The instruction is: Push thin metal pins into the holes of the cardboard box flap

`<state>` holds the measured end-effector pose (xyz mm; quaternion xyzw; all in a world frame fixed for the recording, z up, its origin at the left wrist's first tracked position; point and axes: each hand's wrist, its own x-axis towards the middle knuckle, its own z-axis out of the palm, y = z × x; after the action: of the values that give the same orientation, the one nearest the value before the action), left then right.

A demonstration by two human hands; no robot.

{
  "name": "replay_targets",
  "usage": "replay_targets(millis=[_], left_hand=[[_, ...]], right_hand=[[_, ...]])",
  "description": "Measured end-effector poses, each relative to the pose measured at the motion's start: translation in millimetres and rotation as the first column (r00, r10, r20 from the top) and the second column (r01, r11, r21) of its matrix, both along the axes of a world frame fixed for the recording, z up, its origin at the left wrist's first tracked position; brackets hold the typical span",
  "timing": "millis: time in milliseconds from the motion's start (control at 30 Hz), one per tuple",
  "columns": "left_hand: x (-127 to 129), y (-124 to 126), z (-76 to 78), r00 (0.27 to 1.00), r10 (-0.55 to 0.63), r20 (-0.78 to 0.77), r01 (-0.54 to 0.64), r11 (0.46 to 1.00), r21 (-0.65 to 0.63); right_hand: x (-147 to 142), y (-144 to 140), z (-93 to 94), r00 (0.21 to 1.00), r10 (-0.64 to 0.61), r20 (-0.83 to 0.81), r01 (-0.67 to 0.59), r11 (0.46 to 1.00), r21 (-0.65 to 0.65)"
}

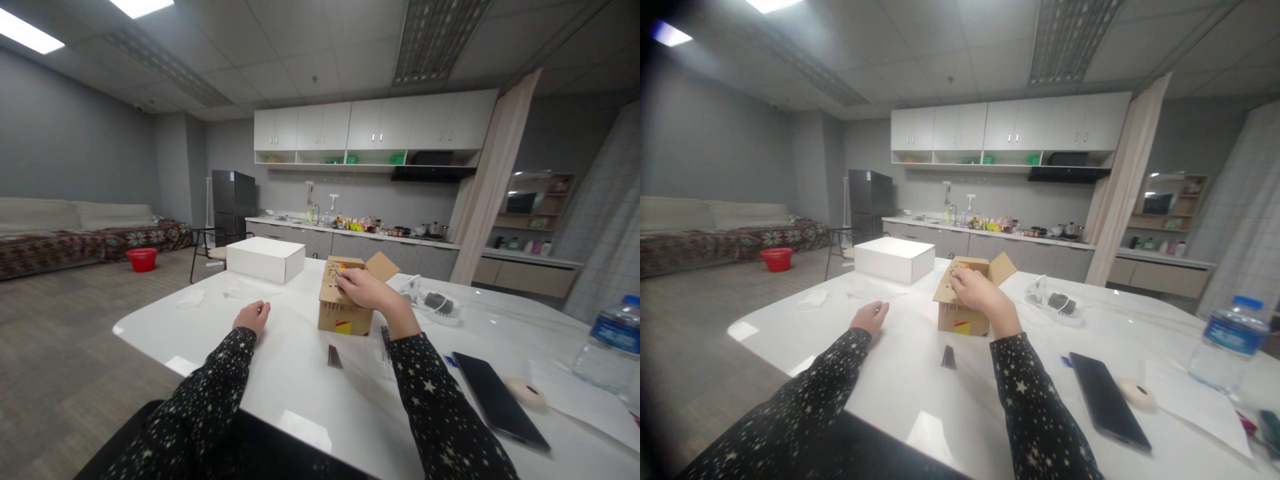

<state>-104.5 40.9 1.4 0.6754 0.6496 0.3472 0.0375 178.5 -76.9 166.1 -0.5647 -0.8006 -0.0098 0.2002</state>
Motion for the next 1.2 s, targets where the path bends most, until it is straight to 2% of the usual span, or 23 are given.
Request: replay_targets(millis=[467, 867, 1200], left_hand=[[-3.0, 6.4, -5.2, 1.0, -0.014, -0.006, 0.014, 1.0, 0.013], [0.2, -0.1, 0.0, 1.0, 0.005, -0.002, -0.005, 1.0, 0.007], [-3.3, 4.1, -3.9, 1.0, -0.01, 0.003, 0.01, 1.0, 0.017]], right_hand=[[-2.6, 4.0, -3.9, 1.0, 0.012, -0.011, -0.012, 1.0, 0.0], [7.5, 0.3, 1.8, 0.998, -0.055, -0.042, 0.055, 0.998, -0.018], [17.3, 4.2, 2.0, 0.993, -0.108, -0.046, 0.107, 0.994, -0.039]])
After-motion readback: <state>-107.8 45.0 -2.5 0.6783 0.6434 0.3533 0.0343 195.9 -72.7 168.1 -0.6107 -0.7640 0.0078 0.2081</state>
